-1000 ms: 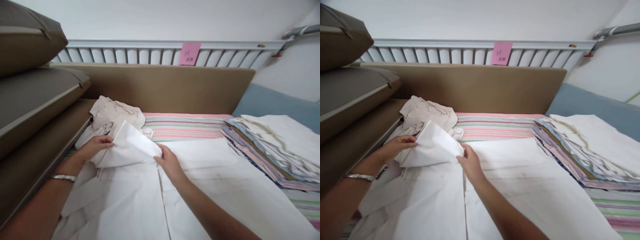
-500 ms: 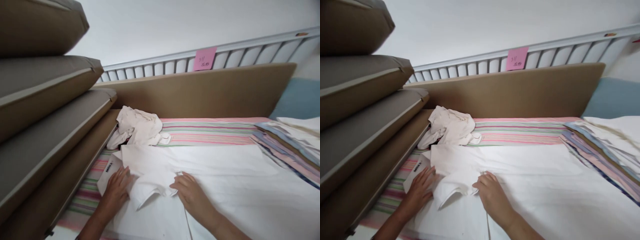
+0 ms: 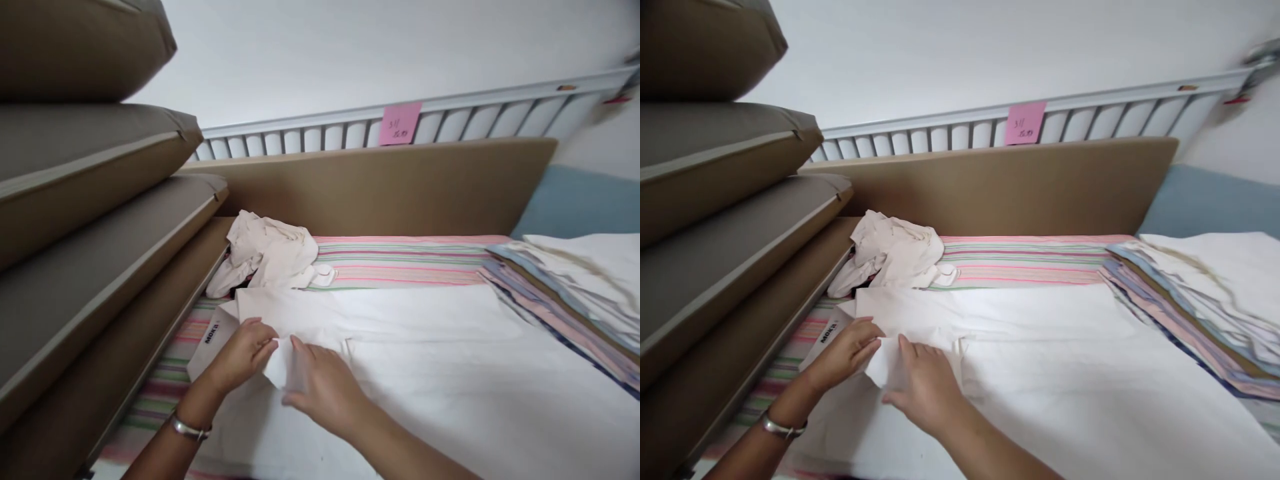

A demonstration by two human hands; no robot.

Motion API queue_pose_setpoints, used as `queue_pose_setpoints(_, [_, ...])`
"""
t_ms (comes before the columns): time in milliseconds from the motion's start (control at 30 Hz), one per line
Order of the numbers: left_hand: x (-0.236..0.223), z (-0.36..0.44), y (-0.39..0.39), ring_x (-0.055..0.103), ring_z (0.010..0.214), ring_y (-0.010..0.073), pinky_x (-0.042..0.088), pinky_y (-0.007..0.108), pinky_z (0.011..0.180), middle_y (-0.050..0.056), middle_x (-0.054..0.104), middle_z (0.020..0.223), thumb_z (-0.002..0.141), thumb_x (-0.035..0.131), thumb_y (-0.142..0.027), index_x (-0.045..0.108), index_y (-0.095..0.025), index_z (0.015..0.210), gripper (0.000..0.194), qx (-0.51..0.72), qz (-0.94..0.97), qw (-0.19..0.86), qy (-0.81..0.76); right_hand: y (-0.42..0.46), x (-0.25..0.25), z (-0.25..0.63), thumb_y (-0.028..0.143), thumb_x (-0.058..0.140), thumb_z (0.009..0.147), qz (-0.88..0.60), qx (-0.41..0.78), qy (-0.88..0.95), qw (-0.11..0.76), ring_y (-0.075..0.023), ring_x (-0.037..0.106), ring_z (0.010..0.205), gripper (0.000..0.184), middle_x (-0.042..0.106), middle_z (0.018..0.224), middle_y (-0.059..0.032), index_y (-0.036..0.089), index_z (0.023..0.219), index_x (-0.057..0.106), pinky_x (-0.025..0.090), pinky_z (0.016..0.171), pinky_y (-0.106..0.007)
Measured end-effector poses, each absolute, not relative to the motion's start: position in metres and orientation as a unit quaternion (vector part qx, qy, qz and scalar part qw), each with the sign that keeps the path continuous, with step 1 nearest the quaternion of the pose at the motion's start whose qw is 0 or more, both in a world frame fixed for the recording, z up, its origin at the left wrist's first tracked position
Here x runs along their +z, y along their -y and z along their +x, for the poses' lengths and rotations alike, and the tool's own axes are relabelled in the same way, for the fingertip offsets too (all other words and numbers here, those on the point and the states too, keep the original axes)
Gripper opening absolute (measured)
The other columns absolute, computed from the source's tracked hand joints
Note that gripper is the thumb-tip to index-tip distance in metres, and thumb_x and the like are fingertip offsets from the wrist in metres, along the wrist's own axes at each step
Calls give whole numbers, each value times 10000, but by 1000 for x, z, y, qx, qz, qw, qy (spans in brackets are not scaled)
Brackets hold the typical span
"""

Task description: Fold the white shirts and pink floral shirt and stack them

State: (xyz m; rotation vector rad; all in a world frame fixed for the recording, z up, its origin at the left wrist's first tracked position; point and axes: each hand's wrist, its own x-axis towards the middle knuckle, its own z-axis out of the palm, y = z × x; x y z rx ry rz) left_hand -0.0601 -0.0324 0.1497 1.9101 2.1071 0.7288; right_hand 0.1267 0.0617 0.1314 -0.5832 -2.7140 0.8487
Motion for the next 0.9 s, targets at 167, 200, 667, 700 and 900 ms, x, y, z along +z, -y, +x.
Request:
queue_pose_setpoints(167, [168, -67, -30, 475, 581, 137, 347, 256, 575, 10, 575, 590, 849, 397, -493, 603, -180, 635, 432, 215, 645, 95, -728, -91, 125, 96, 226, 512, 771, -337, 414, 837, 121, -196, 601, 727, 134, 646, 744, -35, 172, 789, 633, 423, 633, -283])
queue_pose_setpoints(200, [168, -71, -41, 474, 580, 135, 341, 252, 572, 7, 576, 589, 837, 408, -513, 608, -177, 640, 438, 221, 644, 104, -725, -103, 124, 94, 202, 525, 749, -356, 470, 800, 116, -181, 595, 693, 98, 631, 704, -24, 165, 735, 614, 419, 601, -263])
queue_pose_setpoints(667, [114, -164, 10, 535, 1109, 248, 416, 333, 935, 74, 605, 1192, 620, 668, -459, 586, -209, 1148, 590, 247, 491, 197, -812, -207, 101, 97, 520, 505, 828, -419, 774, 473, 26, -184, 635, 663, 441, 638, 795, -112, 114, 1001, 507, 529, 607, -324])
queue_pose_setpoints(700, [111, -163, 16, 488, 1175, 258, 375, 351, 992, 76, 572, 1250, 588, 704, -432, 596, -216, 1142, 605, 231, 501, 180, -815, -204, 101, 94, 510, 552, 801, -420, 760, 495, 23, -181, 629, 647, 454, 635, 789, -103, 118, 1023, 499, 525, 590, -319])
queue_pose_setpoints(900, [101, -156, 21, 331, 1314, 250, 230, 406, 1095, 54, 487, 1354, 608, 710, -323, 615, -263, 1126, 530, 165, 540, 168, -808, -168, 99, 76, 153, 671, 651, -418, 621, 660, 57, -164, 601, 680, 635, 640, 868, -40, 211, 1240, 438, 485, 579, -275])
